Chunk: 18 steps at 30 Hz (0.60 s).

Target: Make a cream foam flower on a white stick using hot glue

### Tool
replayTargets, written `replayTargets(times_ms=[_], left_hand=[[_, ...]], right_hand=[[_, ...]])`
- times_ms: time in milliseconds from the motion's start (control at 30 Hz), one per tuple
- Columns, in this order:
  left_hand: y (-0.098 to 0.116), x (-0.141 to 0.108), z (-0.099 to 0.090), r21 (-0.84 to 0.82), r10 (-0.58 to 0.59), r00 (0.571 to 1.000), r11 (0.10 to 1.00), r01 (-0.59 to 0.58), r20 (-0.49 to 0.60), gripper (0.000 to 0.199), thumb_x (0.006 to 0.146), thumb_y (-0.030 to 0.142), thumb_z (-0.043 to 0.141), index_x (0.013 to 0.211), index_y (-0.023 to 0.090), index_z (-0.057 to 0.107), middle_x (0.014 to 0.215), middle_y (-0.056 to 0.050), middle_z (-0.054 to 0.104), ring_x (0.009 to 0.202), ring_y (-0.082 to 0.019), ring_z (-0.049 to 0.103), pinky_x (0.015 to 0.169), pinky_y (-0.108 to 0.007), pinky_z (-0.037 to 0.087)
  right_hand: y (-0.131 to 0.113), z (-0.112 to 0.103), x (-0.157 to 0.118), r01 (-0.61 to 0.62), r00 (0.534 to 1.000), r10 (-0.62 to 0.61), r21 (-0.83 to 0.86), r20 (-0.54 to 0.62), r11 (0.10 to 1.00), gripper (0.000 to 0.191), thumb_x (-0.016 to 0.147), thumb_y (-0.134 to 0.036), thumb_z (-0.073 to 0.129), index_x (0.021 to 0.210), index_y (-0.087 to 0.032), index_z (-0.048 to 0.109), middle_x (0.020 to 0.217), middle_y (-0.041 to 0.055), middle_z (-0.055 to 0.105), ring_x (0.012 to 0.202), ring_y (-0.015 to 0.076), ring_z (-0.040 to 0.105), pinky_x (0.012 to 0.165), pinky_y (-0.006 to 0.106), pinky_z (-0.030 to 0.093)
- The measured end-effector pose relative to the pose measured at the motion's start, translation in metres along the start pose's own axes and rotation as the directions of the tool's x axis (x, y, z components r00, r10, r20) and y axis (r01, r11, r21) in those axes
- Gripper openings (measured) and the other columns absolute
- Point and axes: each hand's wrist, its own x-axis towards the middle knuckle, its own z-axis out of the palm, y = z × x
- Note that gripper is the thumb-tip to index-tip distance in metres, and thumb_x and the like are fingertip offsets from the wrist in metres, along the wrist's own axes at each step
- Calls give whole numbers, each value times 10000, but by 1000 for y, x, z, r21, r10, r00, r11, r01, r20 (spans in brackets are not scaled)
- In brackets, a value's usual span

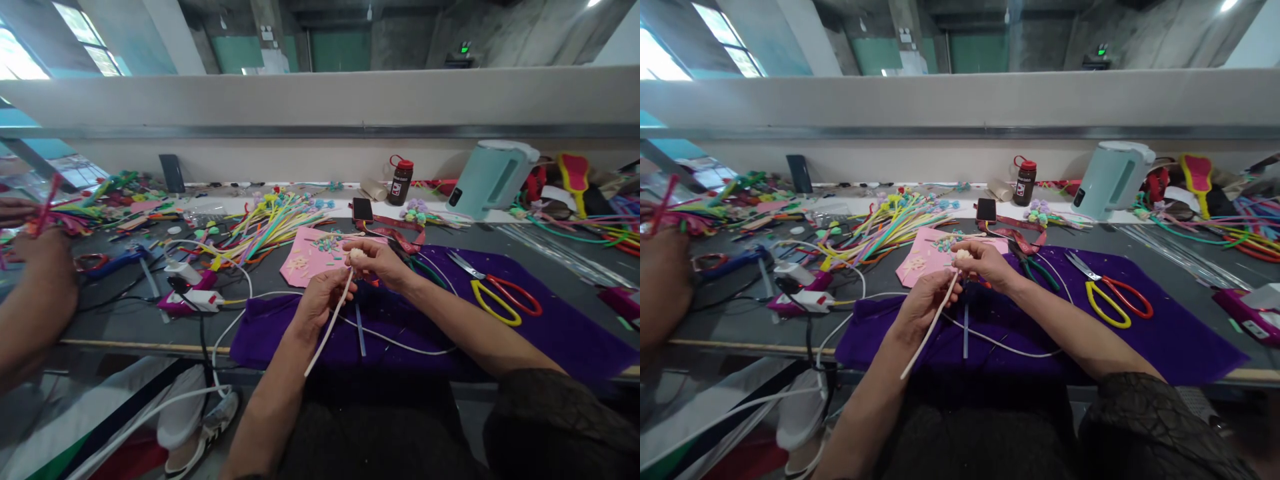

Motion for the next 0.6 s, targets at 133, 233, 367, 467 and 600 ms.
replayTargets(times_ms=[133, 233, 367, 467, 600], left_hand=[[-2, -1, -1, 90, -13, 998, 996, 7, 64, 261, 636, 335, 710, 737, 98, 665, 564, -22, 612, 363, -7, 401, 334, -131, 231], [-2, 0, -2, 55, 4, 999, 998, -6, 43, 244, 631, 331, 715, 710, 109, 649, 561, -7, 603, 350, 0, 380, 318, -129, 199], [0, 1, -4, -102, 54, 998, 993, -57, -36, 243, 631, 335, 709, 764, 140, 649, 605, 5, 618, 400, -16, 463, 341, -117, 269], [0, 1, -3, -91, 74, 997, 993, -75, -15, 244, 645, 348, 694, 758, 136, 652, 613, 1, 622, 406, -22, 475, 340, -121, 279], [-4, -1, 0, 69, 113, 994, 991, -113, 15, 259, 677, 367, 665, 733, 114, 656, 626, -26, 630, 412, -33, 481, 343, -136, 285]], right_hand=[[-2, -2, 1, -44, 999, 43, 10, 19, 999, 378, 669, -259, 682, 1020, -165, 582, 761, 7, 619, 474, 53, 494, 388, 155, 339], [-6, 0, 1, 0, 1000, 0, -8, -10, 1000, 436, 690, -291, 669, 1094, -187, 542, 872, 28, 618, 556, 75, 542, 401, 159, 357], [-8, 2, -1, -9, 998, 5, -54, -68, 999, 325, 721, -365, 636, 981, -176, 597, 913, 38, 609, 604, 83, 546, 411, 161, 352], [-4, 8, -4, -91, 996, 89, -77, -22, 993, 250, 727, -386, 625, 824, -156, 632, 728, 4, 594, 554, 71, 506, 431, 163, 338], [3, 16, -5, -58, 998, 57, -74, -21, 996, 213, 727, -352, 625, 762, -142, 639, 647, -16, 563, 526, 61, 466, 468, 182, 329]])
